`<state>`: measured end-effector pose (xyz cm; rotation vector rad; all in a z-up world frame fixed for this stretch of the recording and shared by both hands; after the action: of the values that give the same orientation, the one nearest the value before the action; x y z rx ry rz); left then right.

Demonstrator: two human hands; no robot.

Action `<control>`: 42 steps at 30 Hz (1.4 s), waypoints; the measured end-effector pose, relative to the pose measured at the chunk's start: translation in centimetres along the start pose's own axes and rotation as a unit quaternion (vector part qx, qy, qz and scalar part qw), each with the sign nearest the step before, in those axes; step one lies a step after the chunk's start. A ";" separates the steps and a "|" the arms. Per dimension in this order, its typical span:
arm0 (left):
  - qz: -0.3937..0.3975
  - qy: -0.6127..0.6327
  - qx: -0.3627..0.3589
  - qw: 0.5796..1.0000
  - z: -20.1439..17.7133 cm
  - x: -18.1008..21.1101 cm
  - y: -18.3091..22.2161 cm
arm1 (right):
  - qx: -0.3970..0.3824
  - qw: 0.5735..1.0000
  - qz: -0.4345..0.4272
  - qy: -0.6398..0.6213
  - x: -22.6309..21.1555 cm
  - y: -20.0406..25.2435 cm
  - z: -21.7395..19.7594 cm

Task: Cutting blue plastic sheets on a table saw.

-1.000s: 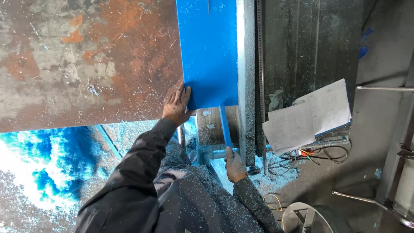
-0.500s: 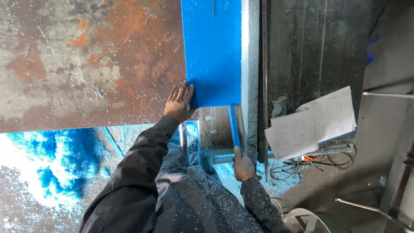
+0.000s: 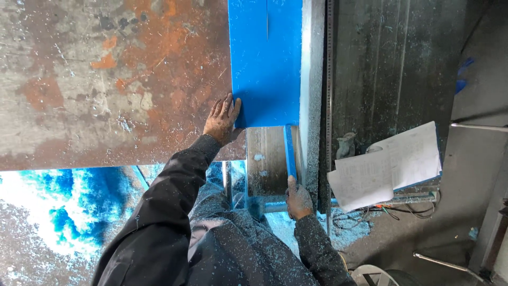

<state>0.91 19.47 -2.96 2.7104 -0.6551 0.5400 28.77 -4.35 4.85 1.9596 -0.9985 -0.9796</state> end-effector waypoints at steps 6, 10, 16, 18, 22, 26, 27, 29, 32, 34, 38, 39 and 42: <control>0.007 -0.002 0.013 1.000 -1.3 -1.0 -1.9 | 0.017 0.999 -0.016 0.027 -2.0 -1.4 -0.7; 0.008 0.003 0.023 1.000 -1.9 -1.8 -3.4 | 0.017 0.999 -0.010 0.030 -3.8 -2.1 -1.2; 0.015 0.007 0.048 0.999 -3.4 -2.6 -5.2 | -0.003 1.000 0.026 0.005 -6.8 -2.3 -1.6; 0.011 0.005 0.040 0.999 -3.2 -3.1 -5.8 | -0.002 0.998 0.049 -0.045 -6.7 -2.9 -1.3; -0.006 0.009 0.013 1.000 -3.5 -3.8 -7.5 | 0.041 0.997 -0.055 0.045 -7.0 -5.4 -2.0; -0.018 0.005 -0.002 1.000 -3.7 -4.7 -9.0 | -0.004 1.000 0.011 -0.023 -9.9 -4.1 -2.3; -0.018 0.003 -0.003 1.000 -3.8 -4.9 -9.3 | -0.008 0.999 0.022 -0.035 -10.6 -4.0 -2.3; -0.020 0.004 -0.003 1.000 -4.2 -5.2 -9.8 | -0.012 0.999 0.008 -0.030 -11.1 -4.5 -2.4; -0.025 0.005 -0.005 1.000 -4.6 -5.6 -10.8 | -0.015 1.000 -0.011 -0.018 -11.7 -5.6 -2.5; -0.028 0.006 -0.008 1.000 -4.8 -6.0 -11.4 | -0.013 1.000 -0.017 -0.010 -12.0 -6.6 -2.4; -0.014 -0.001 0.019 1.000 -5.9 -6.3 -12.7 | 0.002 1.000 -0.010 -0.015 -13.3 -7.4 -2.8; -0.012 -0.001 0.026 1.000 -6.2 -6.4 -13.1 | -0.005 0.999 -0.009 -0.043 -13.7 -7.3 -2.8; -0.014 0.008 0.026 1.000 -6.7 -6.9 -14.2 | -0.005 0.995 -0.043 -0.084 -13.4 -9.5 -2.6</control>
<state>0.23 36.62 -2.79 2.7571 -0.6052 0.5792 28.48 12.08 2.03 1.9503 -1.0053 -1.2128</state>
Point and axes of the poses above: each hand's wrist, its own y-axis away from the middle knuckle, its own z-axis out of the palm, x = y × z, the point moved 6 cm from there along -y, towards the middle knuckle, and after that the axes turned 6 degrees about y, right-handed, at the moved point
